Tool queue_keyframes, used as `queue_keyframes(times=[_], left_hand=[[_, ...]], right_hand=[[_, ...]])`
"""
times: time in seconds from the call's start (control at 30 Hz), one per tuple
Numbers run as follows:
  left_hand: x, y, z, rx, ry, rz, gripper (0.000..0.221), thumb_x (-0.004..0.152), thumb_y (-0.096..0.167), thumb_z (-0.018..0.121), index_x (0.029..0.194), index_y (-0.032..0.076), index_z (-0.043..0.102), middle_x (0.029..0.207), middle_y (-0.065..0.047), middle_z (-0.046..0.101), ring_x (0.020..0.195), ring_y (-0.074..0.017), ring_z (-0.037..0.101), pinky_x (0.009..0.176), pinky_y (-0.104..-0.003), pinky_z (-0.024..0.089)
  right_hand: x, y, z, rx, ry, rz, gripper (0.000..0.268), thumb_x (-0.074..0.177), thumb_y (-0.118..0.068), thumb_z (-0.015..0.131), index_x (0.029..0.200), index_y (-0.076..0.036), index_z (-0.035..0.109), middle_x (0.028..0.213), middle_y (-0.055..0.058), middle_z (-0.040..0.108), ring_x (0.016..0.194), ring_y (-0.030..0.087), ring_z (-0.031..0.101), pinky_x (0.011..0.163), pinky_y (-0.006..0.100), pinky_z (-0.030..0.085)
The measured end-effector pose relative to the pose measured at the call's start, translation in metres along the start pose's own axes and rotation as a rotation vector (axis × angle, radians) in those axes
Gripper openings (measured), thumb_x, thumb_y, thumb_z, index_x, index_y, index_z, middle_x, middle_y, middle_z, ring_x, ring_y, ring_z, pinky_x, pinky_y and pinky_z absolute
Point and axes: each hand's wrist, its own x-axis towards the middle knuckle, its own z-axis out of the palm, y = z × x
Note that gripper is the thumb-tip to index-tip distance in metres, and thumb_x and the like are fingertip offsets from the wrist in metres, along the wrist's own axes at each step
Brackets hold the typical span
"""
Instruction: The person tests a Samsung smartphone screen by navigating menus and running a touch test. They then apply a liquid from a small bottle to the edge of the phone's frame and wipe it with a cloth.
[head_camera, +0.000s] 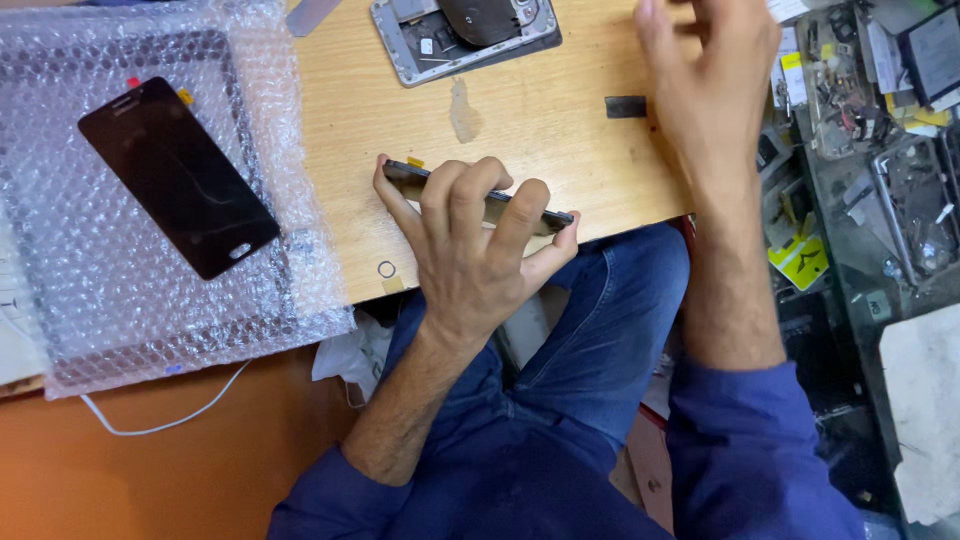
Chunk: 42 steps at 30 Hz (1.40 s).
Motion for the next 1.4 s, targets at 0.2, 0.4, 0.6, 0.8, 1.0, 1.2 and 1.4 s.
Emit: queue_keyframes(times=[0.2,0.4,0.6,0.8,1.0,1.2,1.4], left_hand=[[-0.002,0.001,0.002,0.009,-0.008,0.008,0.051,0.084,0.049,0.094,0.112,0.021,0.061,0.119,0.003,0.055,0.127,-0.0263,0.046,0.118,-0.085,0.011],[-0.003,0.001,-0.003,0.000,-0.021,0.000,0.047,0.086,0.047,0.093,0.110,0.020,0.063,0.116,0.005,0.058,0.131,-0.0252,0.046,0.120,-0.085,0.005],[-0.001,0.004,-0.006,0.018,-0.023,-0.006,0.045,0.085,0.045,0.092,0.108,0.019,0.063,0.113,0.005,0.059,0.132,-0.0276,0.046,0.117,-0.086,0.003],[0.004,0.005,-0.011,0.021,-0.062,-0.018,0.048,0.087,0.048,0.090,0.112,0.019,0.060,0.117,0.002,0.056,0.131,-0.0265,0.046,0.119,-0.085,0.005],[0.004,0.006,-0.014,0.006,-0.086,-0.019,0.048,0.082,0.043,0.084,0.115,0.019,0.057,0.117,-0.002,0.053,0.126,-0.0268,0.046,0.119,-0.086,0.007],[0.003,0.007,-0.008,0.006,-0.055,-0.022,0.042,0.082,0.040,0.079,0.111,0.020,0.057,0.112,0.000,0.053,0.123,-0.0267,0.045,0.118,-0.087,0.010],[0.004,0.008,-0.005,0.009,-0.046,-0.022,0.038,0.082,0.038,0.078,0.108,0.019,0.058,0.113,-0.001,0.053,0.124,-0.0277,0.043,0.116,-0.088,0.012]], right_hand=[[-0.078,-0.024,-0.026,-0.277,-0.242,-0.058,0.041,0.100,-0.018,0.078,0.137,-0.004,0.067,0.142,0.013,0.065,0.141,0.037,0.056,0.117,0.049,0.045],[-0.126,-0.033,-0.037,-0.379,-0.211,-0.120,0.053,0.083,-0.018,0.085,0.132,-0.004,0.070,0.133,0.012,0.067,0.125,0.034,0.060,0.105,0.047,0.048],[-0.151,-0.037,-0.037,-0.064,0.075,0.042,0.029,0.099,0.007,0.080,0.123,-0.007,0.072,0.107,0.010,0.074,0.099,0.023,0.071,0.084,0.032,0.056],[-0.140,-0.057,-0.026,0.817,0.216,0.583,0.033,0.090,0.006,0.076,0.118,-0.002,0.059,0.104,0.013,0.072,0.091,0.015,0.073,0.077,0.025,0.061],[-0.139,-0.057,-0.015,0.895,0.143,0.536,0.026,0.096,0.013,0.076,0.117,0.006,0.061,0.108,0.018,0.071,0.101,0.019,0.072,0.093,0.028,0.059],[-0.141,-0.057,-0.012,0.928,0.197,0.486,0.014,0.105,0.001,0.070,0.115,-0.001,0.060,0.110,0.014,0.070,0.088,0.016,0.069,0.076,0.027,0.059],[-0.144,-0.056,-0.014,0.881,0.149,0.560,0.009,0.110,-0.002,0.068,0.113,0.003,0.060,0.090,0.012,0.067,0.076,0.016,0.066,0.072,0.027,0.057]])
